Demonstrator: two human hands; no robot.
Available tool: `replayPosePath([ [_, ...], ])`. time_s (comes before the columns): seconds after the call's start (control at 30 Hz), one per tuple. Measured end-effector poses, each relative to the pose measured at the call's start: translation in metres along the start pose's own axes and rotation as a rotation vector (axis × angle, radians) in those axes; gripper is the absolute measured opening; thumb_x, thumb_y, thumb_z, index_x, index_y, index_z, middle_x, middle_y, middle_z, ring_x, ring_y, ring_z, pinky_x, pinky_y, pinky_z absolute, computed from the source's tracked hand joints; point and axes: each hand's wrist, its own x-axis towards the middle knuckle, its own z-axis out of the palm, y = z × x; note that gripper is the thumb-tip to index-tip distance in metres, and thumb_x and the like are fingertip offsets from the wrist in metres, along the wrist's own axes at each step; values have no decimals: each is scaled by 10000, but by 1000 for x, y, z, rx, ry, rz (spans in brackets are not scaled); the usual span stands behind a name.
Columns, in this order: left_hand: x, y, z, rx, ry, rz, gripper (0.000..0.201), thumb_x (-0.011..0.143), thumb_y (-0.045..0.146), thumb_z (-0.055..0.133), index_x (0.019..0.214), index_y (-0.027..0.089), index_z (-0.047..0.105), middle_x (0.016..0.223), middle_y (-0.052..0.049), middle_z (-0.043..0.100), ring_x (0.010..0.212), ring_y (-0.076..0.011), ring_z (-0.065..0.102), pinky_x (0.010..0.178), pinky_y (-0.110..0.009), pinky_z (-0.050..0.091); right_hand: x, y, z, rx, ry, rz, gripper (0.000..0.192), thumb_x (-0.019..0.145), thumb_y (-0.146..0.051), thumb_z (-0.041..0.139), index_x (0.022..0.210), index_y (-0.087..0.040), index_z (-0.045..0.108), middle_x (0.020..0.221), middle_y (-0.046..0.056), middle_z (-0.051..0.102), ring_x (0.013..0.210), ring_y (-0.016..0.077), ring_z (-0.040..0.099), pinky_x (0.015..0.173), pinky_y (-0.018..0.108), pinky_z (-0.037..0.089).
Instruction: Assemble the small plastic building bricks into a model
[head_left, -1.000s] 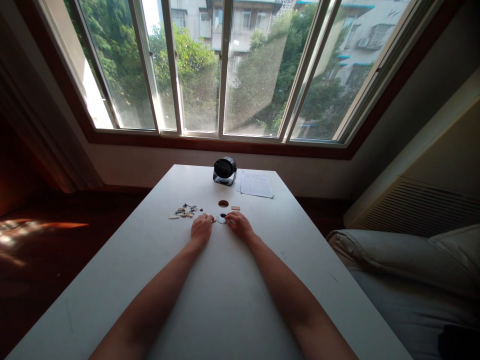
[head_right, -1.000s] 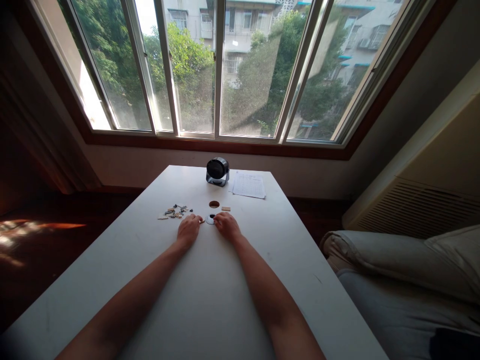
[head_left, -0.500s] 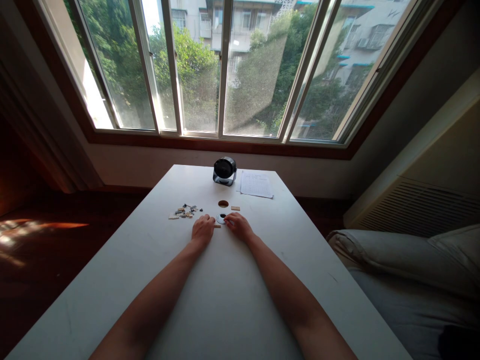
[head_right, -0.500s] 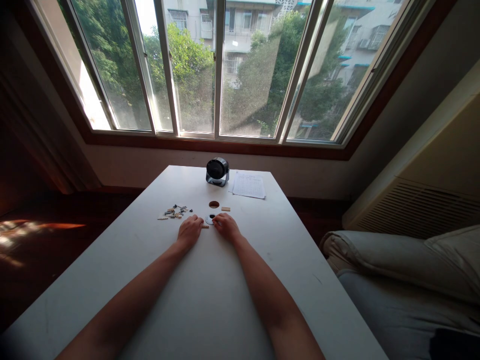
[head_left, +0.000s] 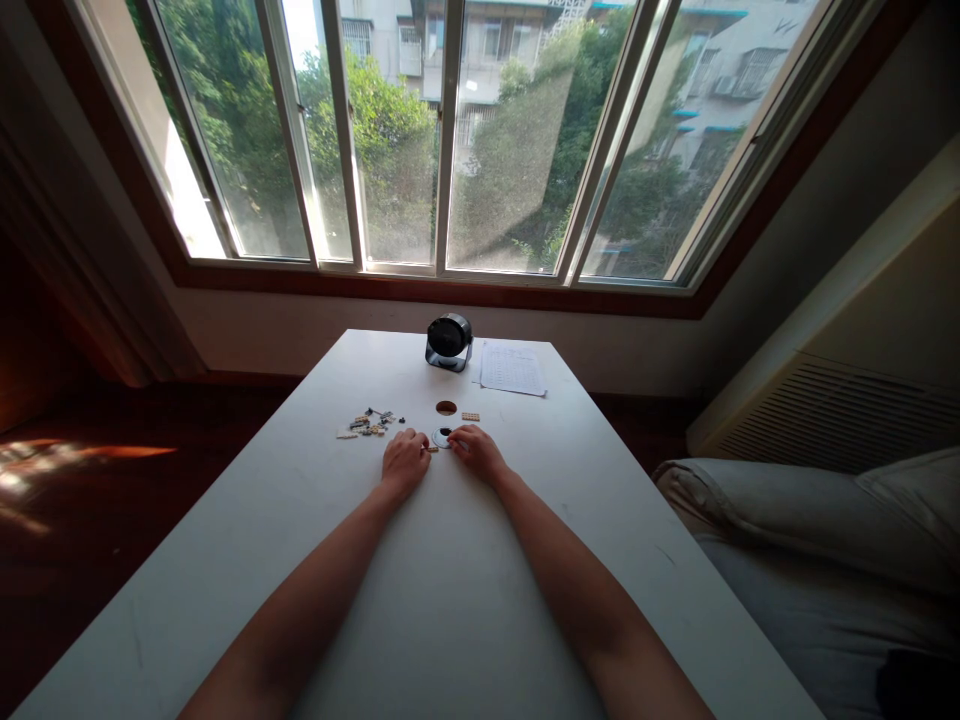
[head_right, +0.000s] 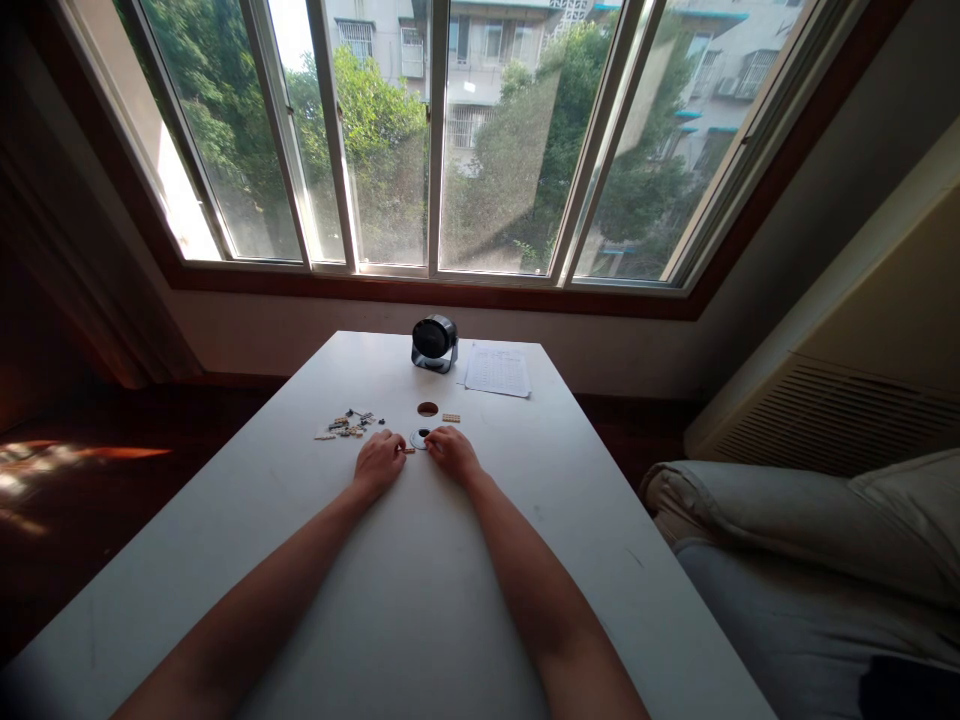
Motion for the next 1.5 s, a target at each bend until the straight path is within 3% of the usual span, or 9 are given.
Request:
replayPosePath([
  [1.5, -2, 0, -2, -16, 20, -19, 142, 890, 242, 502, 932, 221, 636, 998, -69, 591, 987, -206, 496, 870, -326, 363, 2, 0, 1, -2, -20, 35, 132, 889, -220, 607, 950, -236, 723, 997, 42, 675, 983, 186, 586, 905, 300, 442],
])
